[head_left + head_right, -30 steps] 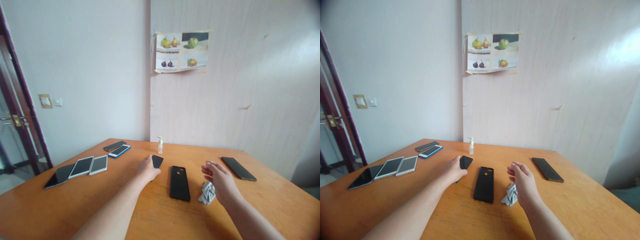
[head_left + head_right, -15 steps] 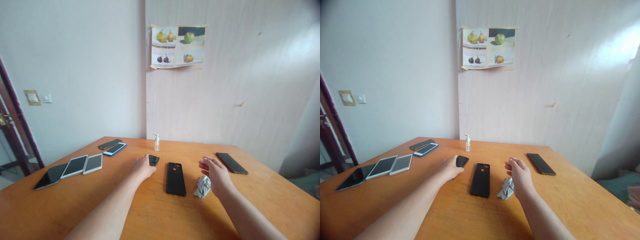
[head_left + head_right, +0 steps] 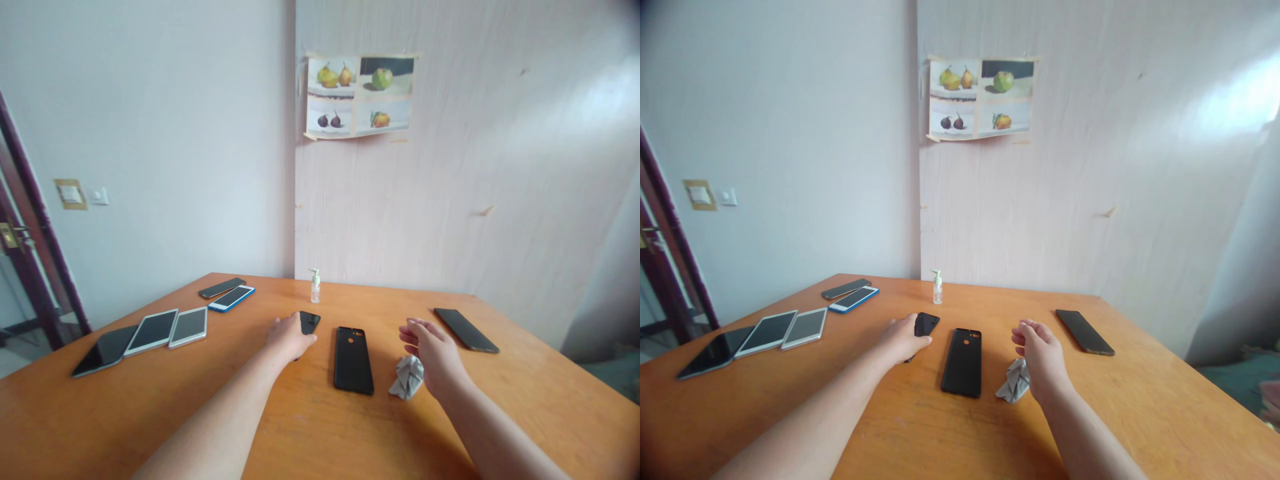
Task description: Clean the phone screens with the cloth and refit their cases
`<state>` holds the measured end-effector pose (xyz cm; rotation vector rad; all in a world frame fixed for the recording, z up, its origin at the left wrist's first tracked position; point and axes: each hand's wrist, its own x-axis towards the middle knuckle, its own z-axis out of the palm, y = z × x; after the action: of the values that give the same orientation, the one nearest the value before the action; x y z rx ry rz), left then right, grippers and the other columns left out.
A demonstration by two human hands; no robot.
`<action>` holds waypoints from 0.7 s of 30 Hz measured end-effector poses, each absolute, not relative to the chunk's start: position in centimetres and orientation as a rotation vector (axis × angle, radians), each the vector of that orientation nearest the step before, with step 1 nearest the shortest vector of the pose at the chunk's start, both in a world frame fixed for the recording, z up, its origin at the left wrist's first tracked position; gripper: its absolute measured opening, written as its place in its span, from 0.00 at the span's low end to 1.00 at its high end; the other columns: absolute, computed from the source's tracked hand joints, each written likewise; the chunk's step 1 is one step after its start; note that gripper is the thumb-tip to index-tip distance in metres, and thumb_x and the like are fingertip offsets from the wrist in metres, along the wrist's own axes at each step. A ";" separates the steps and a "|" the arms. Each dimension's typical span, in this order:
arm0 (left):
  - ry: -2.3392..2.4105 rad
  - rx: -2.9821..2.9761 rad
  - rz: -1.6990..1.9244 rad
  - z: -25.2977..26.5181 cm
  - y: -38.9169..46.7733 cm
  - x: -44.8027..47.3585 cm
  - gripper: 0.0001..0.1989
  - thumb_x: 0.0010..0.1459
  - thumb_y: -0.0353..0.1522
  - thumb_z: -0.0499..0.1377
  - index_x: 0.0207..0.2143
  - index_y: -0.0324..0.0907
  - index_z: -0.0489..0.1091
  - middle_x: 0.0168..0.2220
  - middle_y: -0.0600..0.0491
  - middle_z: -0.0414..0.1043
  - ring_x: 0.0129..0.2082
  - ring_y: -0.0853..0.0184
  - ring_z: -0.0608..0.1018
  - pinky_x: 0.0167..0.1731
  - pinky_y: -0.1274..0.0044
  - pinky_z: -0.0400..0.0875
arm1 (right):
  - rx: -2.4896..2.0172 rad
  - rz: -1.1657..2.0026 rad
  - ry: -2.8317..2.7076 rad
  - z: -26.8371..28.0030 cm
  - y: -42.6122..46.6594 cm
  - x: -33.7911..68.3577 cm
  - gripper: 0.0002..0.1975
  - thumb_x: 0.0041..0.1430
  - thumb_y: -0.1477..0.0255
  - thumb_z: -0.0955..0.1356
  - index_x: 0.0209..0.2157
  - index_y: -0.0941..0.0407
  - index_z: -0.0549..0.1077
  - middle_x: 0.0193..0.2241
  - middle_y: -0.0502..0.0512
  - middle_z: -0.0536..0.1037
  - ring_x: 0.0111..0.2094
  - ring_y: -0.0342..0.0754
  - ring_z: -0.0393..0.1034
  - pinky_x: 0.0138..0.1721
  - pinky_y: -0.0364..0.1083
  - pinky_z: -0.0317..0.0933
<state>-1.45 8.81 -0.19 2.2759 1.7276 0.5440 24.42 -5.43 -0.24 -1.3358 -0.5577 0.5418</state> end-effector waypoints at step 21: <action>1.651 2.361 0.449 1.3 7.1 -1.3 0.24 0.40 0.36 0.63 0.43 0.42 0.67 0.51 0.42 0.68 0.51 0.47 0.69 0.44 0.65 0.67 | -1.937 0.105 -1.929 -1.1 -6.5 20.8 0.26 0.54 0.55 0.68 0.52 0.53 0.73 0.47 0.59 0.76 0.51 0.58 0.66 0.50 0.53 0.58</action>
<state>-1.33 7.07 1.35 2.3606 1.6512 0.4493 20.85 -6.49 -1.08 -1.9371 -1.9288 0.1053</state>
